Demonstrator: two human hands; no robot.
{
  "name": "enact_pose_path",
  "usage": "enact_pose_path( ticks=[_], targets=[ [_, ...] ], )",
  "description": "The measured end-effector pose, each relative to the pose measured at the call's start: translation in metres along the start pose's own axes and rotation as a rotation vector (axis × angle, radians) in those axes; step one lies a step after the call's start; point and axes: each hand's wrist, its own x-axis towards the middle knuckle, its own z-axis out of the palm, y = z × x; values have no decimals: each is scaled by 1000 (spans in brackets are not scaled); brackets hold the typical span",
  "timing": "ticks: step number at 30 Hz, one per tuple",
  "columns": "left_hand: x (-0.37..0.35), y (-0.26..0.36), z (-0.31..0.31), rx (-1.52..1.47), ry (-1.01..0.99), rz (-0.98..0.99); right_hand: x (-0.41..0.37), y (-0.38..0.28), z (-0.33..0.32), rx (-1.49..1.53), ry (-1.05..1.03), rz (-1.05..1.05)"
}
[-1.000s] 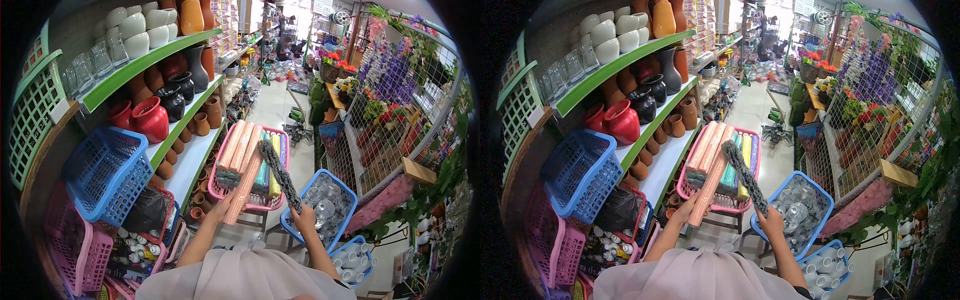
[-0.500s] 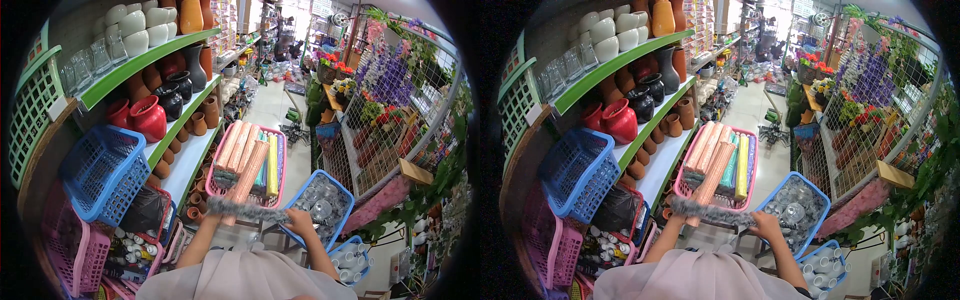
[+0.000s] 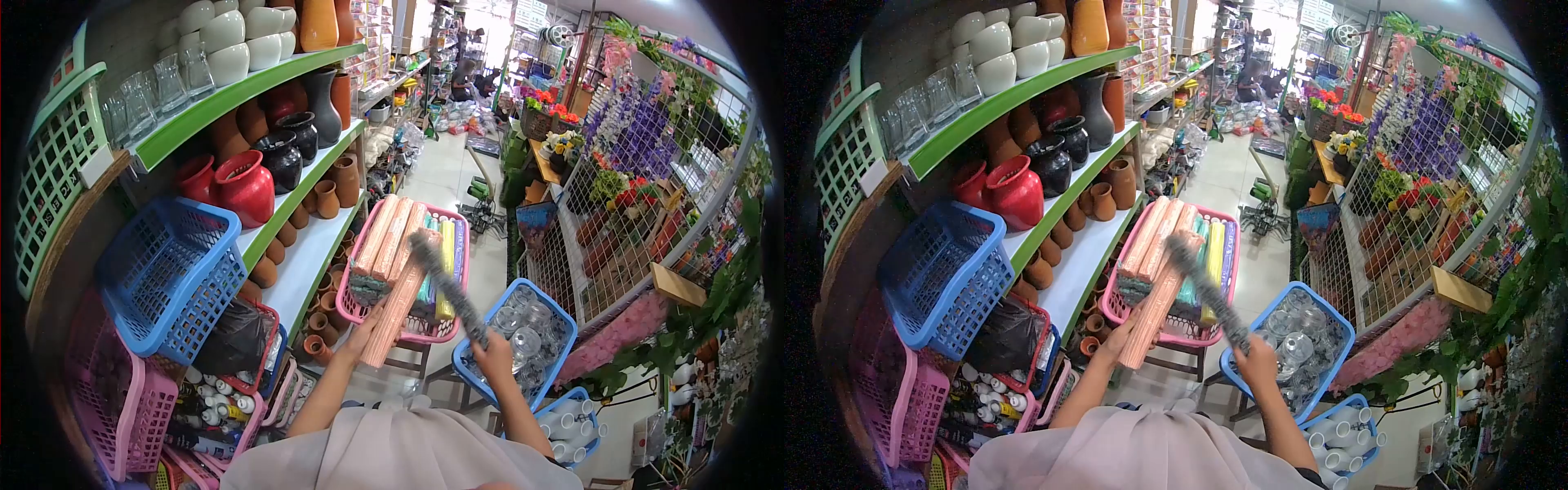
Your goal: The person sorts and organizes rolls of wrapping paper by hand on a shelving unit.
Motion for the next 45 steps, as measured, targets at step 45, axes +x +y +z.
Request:
enact_pose_path(
  ticks=[45],
  targets=[
    [-17, 7, 4, 231, 107, 92, 31, -22, 20, 107, 1, 179]
  ],
)
